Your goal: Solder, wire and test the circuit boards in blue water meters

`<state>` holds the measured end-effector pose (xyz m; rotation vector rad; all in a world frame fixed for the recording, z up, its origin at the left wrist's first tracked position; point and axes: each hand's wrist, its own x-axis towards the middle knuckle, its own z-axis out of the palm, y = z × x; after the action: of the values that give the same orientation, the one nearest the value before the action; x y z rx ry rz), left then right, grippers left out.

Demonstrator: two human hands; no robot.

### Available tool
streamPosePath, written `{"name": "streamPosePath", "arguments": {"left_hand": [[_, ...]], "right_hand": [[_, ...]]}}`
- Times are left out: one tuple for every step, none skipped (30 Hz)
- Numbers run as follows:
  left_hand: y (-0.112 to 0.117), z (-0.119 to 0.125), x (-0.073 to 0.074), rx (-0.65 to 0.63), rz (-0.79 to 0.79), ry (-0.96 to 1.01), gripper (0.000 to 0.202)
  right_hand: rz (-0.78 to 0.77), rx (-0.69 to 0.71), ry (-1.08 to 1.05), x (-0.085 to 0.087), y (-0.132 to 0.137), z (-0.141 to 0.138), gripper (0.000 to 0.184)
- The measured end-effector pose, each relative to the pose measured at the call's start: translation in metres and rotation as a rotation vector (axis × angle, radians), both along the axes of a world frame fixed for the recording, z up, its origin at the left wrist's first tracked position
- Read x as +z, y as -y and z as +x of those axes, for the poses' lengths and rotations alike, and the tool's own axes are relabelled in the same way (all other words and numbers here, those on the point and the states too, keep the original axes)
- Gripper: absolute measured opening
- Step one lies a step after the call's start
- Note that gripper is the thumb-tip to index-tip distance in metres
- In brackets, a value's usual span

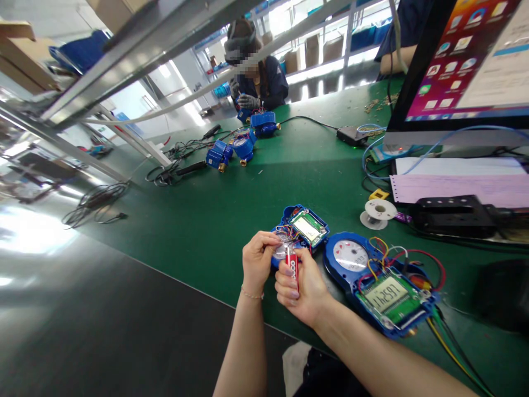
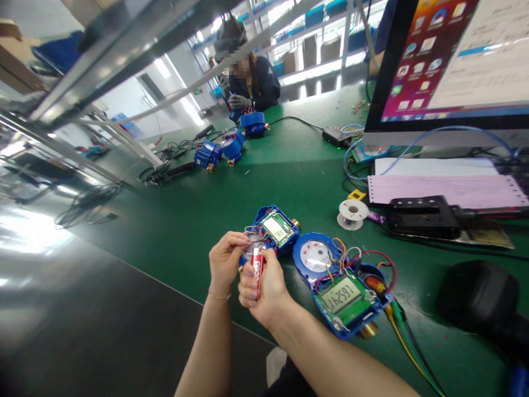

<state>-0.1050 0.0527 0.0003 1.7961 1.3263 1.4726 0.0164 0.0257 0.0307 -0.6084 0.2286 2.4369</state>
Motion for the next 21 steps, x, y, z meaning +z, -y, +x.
{"name": "streamPosePath", "arguments": {"left_hand": [[0.0001, 0.0001, 0.0002, 0.001, -0.003, 0.001, 0.012], [0.0002, 0.0002, 0.0005, 0.002, -0.006, 0.003, 0.012], [0.0004, 0.0004, 0.0008, 0.003, -0.009, 0.004, 0.012], [0.0006, 0.0005, 0.0011, 0.003, -0.011, 0.006, 0.012], [0.0008, 0.0007, 0.0013, 0.003, -0.013, 0.007, 0.012], [0.0009, 0.0008, 0.0015, 0.002, -0.014, 0.008, 0.012], [0.001, 0.0008, 0.0016, 0.001, -0.015, 0.009, 0.012], [0.0011, 0.0009, 0.0016, 0.001, -0.017, 0.01, 0.012], [0.0012, 0.0009, 0.0015, -0.001, -0.018, 0.012, 0.011], [0.0013, 0.0009, 0.0014, -0.003, -0.019, 0.014, 0.012], [0.0014, 0.0009, 0.0013, -0.006, -0.022, 0.016, 0.012], [0.0016, 0.0009, 0.0013, -0.009, -0.024, 0.018, 0.012], [0.0017, 0.0009, 0.0014, -0.012, -0.027, 0.02, 0.012], [0.0018, 0.001, 0.0015, -0.015, -0.031, 0.021, 0.011], [0.0019, 0.001, 0.0017, -0.018, -0.035, 0.022, 0.011], [0.002, 0.0011, 0.002, -0.021, -0.038, 0.023, 0.011], [0.002, 0.0011, 0.0023, -0.024, -0.041, 0.024, 0.011], [0.002, 0.0011, 0.0026, -0.027, -0.043, 0.024, 0.011], [0.002, 0.0011, 0.0028, -0.031, -0.044, 0.025, 0.011], [0.0019, 0.001, 0.0029, -0.035, -0.044, 0.025, 0.011], [0.0018, 0.0008, 0.003, -0.038, -0.045, 0.025, 0.011]], "right_hand": [[-0.002, -0.002, 0.004, 0.0001, 0.0, 0.0, 0.058], [-0.005, -0.007, 0.007, 0.0003, 0.0, 0.0, 0.058], [-0.009, -0.014, 0.009, 0.0005, 0.0, -0.0001, 0.057], [-0.013, -0.021, 0.011, 0.0008, 0.0, -0.0003, 0.057], [-0.019, -0.031, 0.014, 0.0011, 0.0002, -0.0005, 0.057], [-0.026, -0.04, 0.018, 0.0016, 0.0004, -0.0007, 0.056], [-0.031, -0.05, 0.023, 0.0021, 0.0006, -0.0009, 0.056], [-0.036, -0.059, 0.027, 0.0027, 0.0008, -0.001, 0.055], [-0.041, -0.066, 0.029, 0.0033, 0.001, -0.0012, 0.055], [-0.045, -0.071, 0.03, 0.0039, 0.0012, -0.0014, 0.055], [-0.048, -0.076, 0.029, 0.0043, 0.0014, -0.0015, 0.055], [-0.05, -0.081, 0.027, 0.0047, 0.0016, -0.0017, 0.055], [-0.052, -0.087, 0.026, 0.0051, 0.0017, -0.0019, 0.055], [-0.055, -0.094, 0.027, 0.0053, 0.0019, -0.0021, 0.054], [-0.058, -0.101, 0.029, 0.0056, 0.002, -0.0024, 0.054], [-0.062, -0.109, 0.031, 0.0058, 0.0022, -0.0027, 0.054], [-0.066, -0.119, 0.032, 0.006, 0.0023, -0.003, 0.054], [-0.07, -0.129, 0.034, 0.0062, 0.0025, -0.0034, 0.054], [-0.072, -0.139, 0.034, 0.0064, 0.0026, -0.0037, 0.054], [-0.072, -0.15, 0.034, 0.0067, 0.0028, -0.004, 0.054], [-0.072, -0.159, 0.033, 0.0069, 0.0029, -0.0042, 0.054]]}}
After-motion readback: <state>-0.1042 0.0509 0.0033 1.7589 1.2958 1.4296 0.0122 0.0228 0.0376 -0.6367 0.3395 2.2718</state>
